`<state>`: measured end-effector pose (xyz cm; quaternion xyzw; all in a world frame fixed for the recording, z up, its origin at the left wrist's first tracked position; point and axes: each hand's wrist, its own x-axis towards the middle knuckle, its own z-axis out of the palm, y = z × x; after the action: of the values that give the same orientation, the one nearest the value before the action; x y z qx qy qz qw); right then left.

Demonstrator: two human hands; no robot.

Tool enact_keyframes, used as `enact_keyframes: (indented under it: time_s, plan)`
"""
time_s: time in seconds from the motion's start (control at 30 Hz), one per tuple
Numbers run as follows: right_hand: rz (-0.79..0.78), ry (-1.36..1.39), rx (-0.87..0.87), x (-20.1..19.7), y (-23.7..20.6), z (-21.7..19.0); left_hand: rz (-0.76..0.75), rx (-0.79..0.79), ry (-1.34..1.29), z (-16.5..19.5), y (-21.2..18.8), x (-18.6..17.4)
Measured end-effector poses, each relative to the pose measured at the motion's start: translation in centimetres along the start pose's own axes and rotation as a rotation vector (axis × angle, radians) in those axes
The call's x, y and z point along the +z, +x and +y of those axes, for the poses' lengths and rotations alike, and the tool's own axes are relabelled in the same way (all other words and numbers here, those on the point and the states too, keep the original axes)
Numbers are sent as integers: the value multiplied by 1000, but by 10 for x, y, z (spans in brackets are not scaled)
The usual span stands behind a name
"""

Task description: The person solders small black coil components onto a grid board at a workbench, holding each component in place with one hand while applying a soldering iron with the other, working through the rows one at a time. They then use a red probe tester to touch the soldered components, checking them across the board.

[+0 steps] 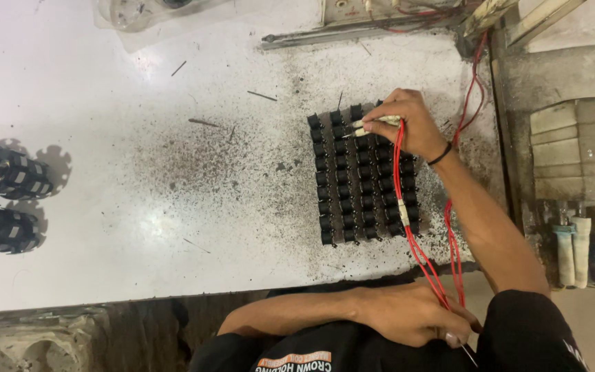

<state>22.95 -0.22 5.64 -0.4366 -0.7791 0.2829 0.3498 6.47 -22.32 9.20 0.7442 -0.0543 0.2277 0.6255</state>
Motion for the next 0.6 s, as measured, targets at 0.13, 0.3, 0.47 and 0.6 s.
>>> enact_keyframes:
  time_s: [0.13, 0.3, 0.47, 0.6]
  plan:
    - [-6, -34, -6, 2, 5, 1, -17, -41, -9, 3, 1, -6]
    - [-4, -200, -92, -5, -8, -1, -4, -32, -3, -1, -1, 4]
    - [-2, -76, -50, -5, -35, 0, 21, -5, -14, -8, -3, 9]
    - [25, -68, 10, 8, -41, 5, -22, -42, -8, -3, -2, 7]
